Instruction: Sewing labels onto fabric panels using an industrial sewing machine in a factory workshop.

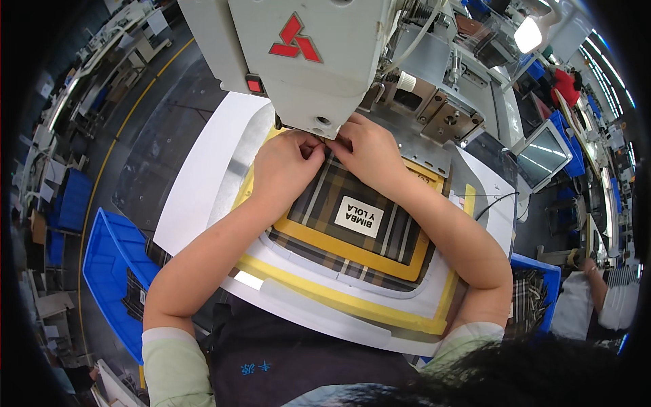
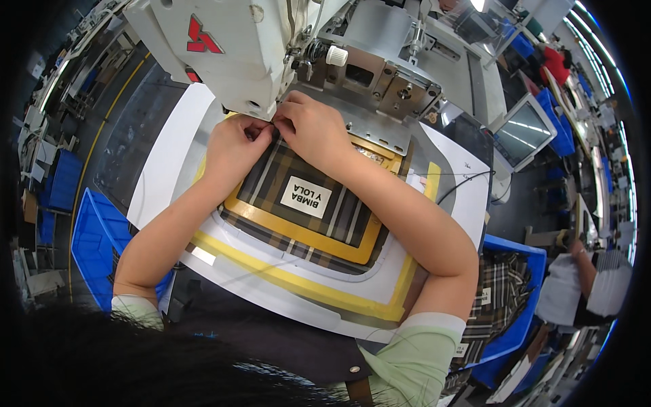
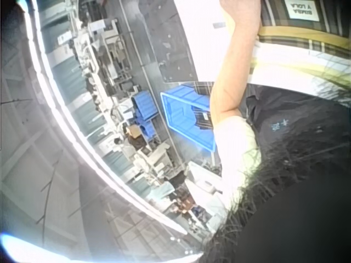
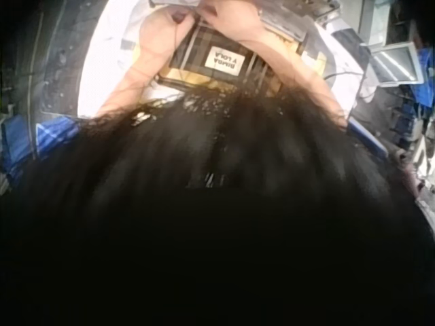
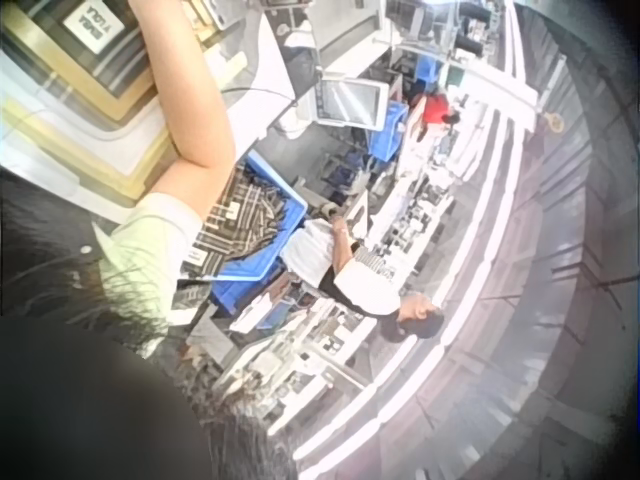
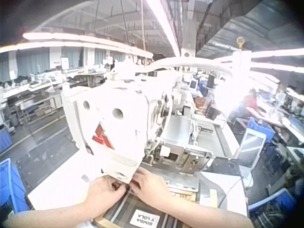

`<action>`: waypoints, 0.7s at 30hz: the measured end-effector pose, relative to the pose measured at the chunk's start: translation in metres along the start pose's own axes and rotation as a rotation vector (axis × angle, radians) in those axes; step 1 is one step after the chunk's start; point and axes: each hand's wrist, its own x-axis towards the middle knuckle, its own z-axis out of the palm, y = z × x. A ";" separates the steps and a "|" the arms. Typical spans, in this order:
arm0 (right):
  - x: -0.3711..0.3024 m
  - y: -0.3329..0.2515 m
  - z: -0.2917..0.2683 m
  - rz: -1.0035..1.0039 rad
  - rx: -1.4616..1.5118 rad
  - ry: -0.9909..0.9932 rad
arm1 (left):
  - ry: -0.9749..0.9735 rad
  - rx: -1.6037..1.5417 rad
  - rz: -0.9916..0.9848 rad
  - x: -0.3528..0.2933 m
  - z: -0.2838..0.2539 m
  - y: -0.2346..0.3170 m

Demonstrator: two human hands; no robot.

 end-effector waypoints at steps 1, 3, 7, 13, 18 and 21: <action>0.001 0.000 0.001 -0.007 0.006 0.004 | 0.000 0.001 -0.001 0.000 0.000 -0.001; 0.000 0.000 0.002 -0.010 0.015 0.014 | -0.005 -0.029 -0.008 0.000 0.000 -0.003; 0.001 0.000 0.002 -0.040 0.024 0.032 | -0.019 -0.019 -0.039 0.000 -0.002 0.002; 0.002 -0.001 0.001 -0.020 0.012 0.014 | -0.028 -0.038 -0.044 0.000 -0.002 0.000; 0.001 0.001 0.005 -0.009 0.018 0.048 | -0.024 -0.041 -0.025 0.000 -0.002 0.000; 0.001 0.000 0.006 0.014 0.039 0.067 | -0.025 -0.041 -0.023 0.000 -0.002 0.001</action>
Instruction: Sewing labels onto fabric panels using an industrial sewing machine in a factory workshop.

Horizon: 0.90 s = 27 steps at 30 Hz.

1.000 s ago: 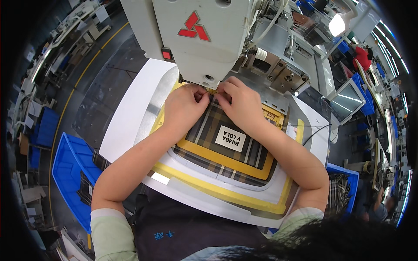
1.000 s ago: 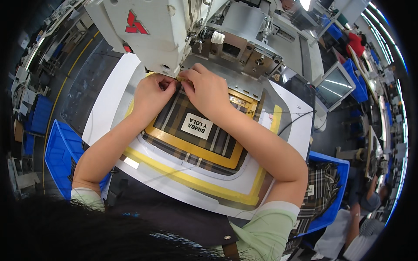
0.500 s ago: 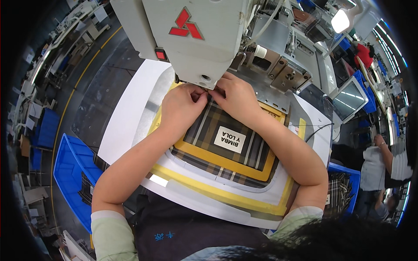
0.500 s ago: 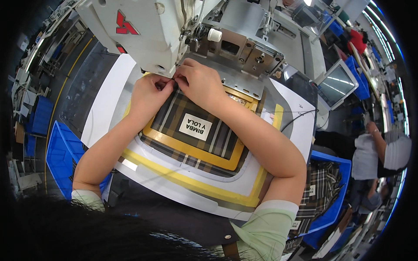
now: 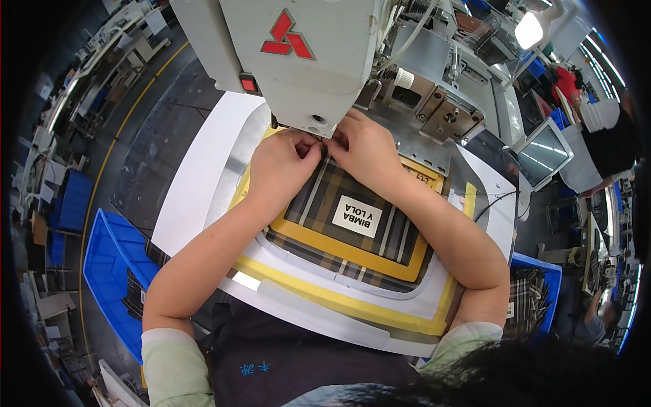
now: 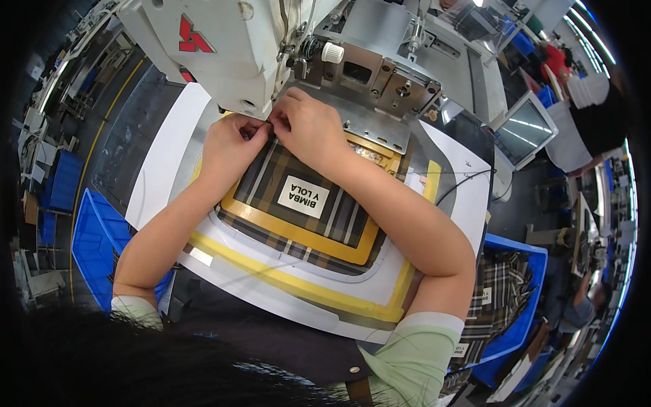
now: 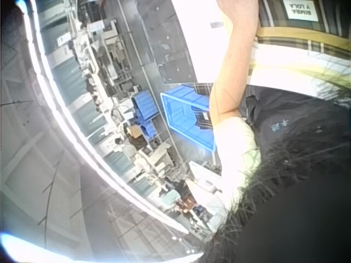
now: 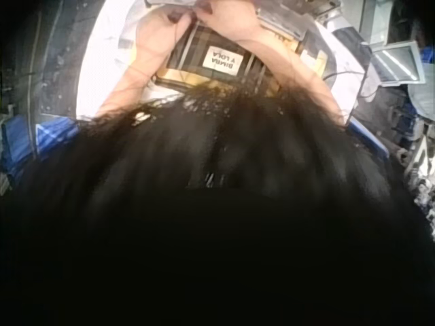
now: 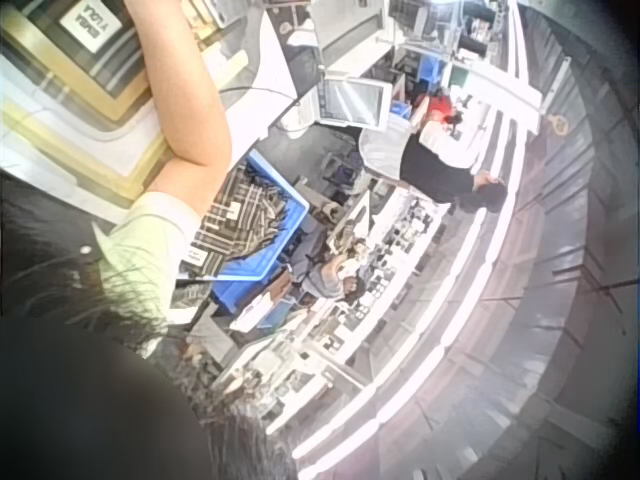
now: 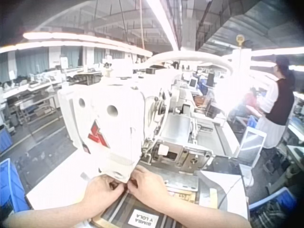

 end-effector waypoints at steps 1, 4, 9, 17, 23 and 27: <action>0.000 -0.001 0.000 0.012 0.008 0.008 | 0.001 0.001 -0.001 0.000 0.000 -0.001; 0.000 -0.001 0.001 -0.013 0.007 0.021 | 0.008 0.005 0.011 0.000 0.000 -0.002; -0.001 0.000 -0.001 -0.040 -0.008 0.012 | 0.006 0.014 -0.003 0.000 -0.001 0.001; 0.000 -0.001 0.001 -0.059 -0.094 -0.018 | 0.016 0.004 0.005 0.000 0.000 -0.001; -0.001 0.000 0.005 -0.056 -0.166 0.011 | 0.027 0.007 0.023 -0.001 0.000 0.000; -0.001 0.000 0.001 -0.012 -0.039 0.019 | 0.012 -0.010 0.010 0.000 0.000 0.000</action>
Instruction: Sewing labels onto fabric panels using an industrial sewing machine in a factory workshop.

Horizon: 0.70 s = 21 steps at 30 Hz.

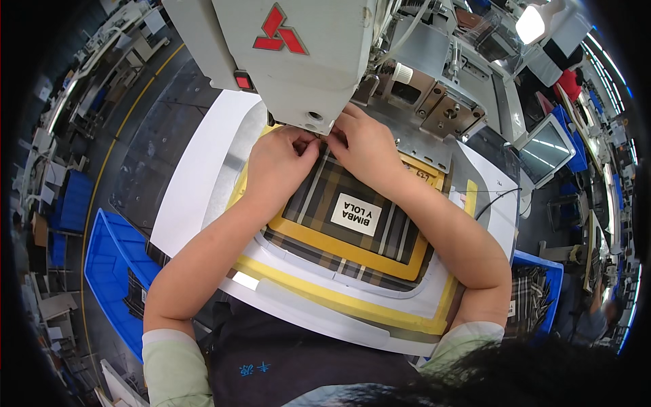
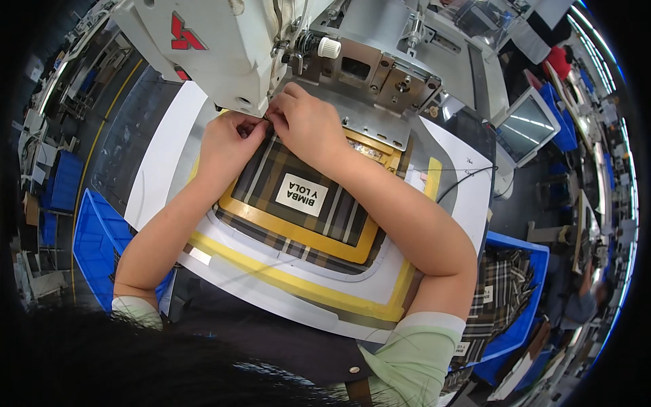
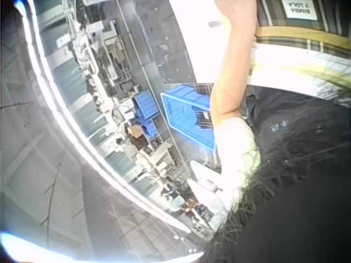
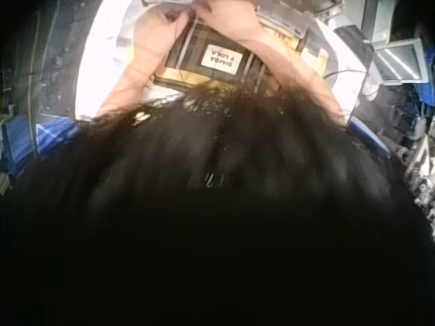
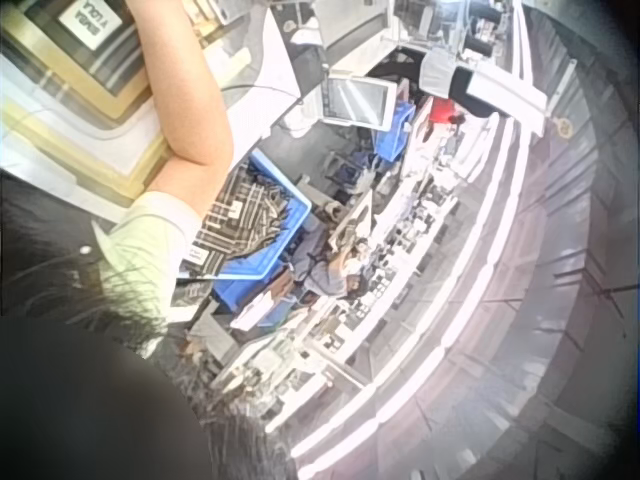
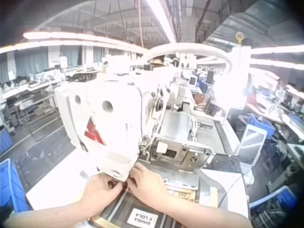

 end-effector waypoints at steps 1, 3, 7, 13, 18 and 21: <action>0.000 0.000 -0.001 0.001 0.030 -0.012 | -0.001 0.001 -0.001 0.000 0.000 0.000; 0.000 0.000 -0.002 -0.007 0.024 -0.024 | 0.002 -0.004 -0.002 0.000 0.000 -0.002; 0.000 0.002 -0.001 -0.034 0.028 -0.016 | 0.003 -0.021 0.013 0.000 0.000 -0.004; 0.002 0.003 0.000 -0.070 -0.047 -0.029 | 0.004 -0.005 0.011 0.000 0.000 -0.002; 0.001 0.002 0.003 -0.084 -0.097 -0.009 | -0.002 0.016 0.029 -0.001 0.000 0.000; 0.001 0.002 0.005 -0.091 -0.109 -0.001 | -0.016 0.036 0.010 -0.002 -0.001 0.002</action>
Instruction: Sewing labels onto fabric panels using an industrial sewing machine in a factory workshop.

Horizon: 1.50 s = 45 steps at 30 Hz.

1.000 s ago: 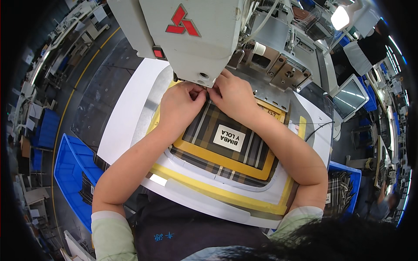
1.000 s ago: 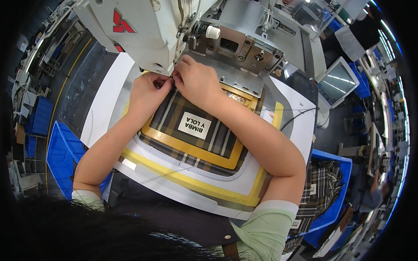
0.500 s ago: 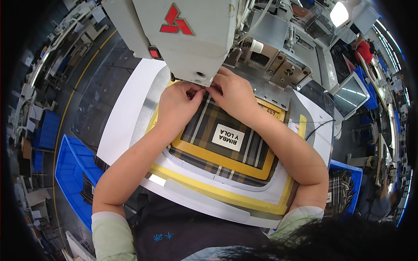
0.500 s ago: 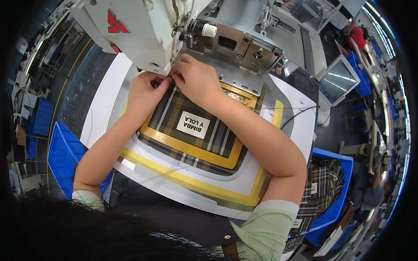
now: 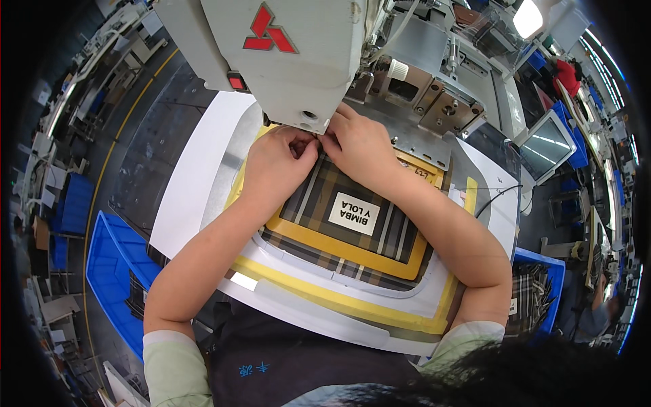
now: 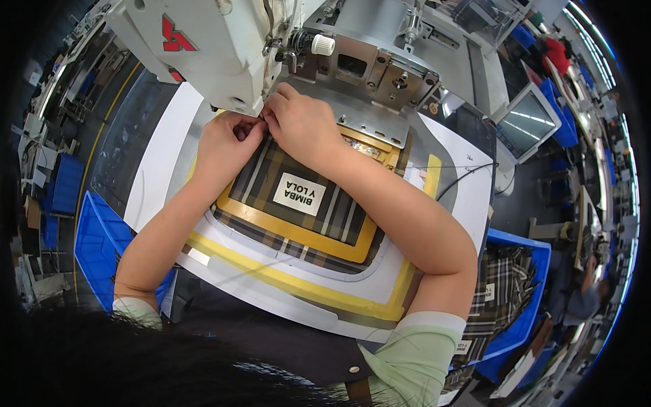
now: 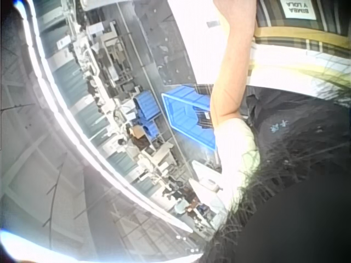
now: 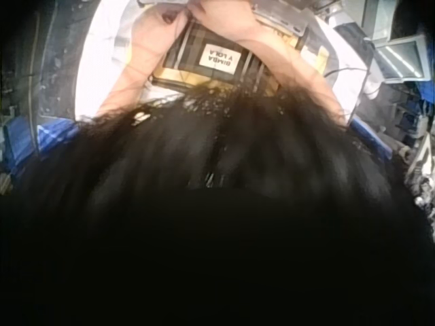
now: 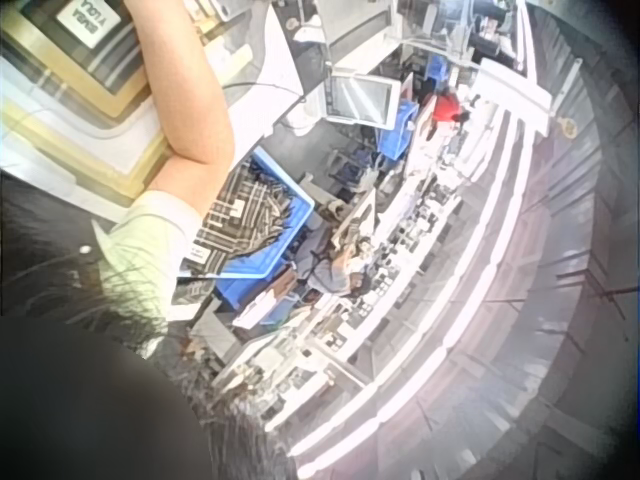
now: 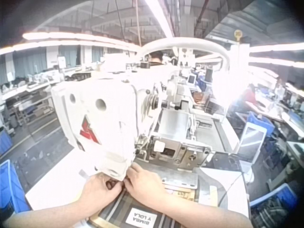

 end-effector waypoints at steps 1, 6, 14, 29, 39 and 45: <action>0.000 0.000 0.000 0.002 0.001 0.003 | -0.001 0.001 0.000 0.000 0.000 -0.001; -0.001 -0.001 -0.002 0.014 0.031 0.002 | 0.043 0.024 0.064 0.001 0.003 -0.008; -0.001 0.000 -0.007 0.040 0.121 0.003 | 0.022 0.000 -0.015 0.001 0.001 0.001; 0.000 0.000 0.000 -0.014 0.012 0.014 | 0.014 -0.009 -0.004 0.002 0.002 -0.003; 0.000 0.001 -0.001 0.046 0.096 0.033 | 0.004 -0.022 -0.030 0.002 0.000 -0.001; 0.000 0.002 -0.003 0.034 0.132 0.009 | 0.025 -0.026 -0.024 0.003 0.002 -0.001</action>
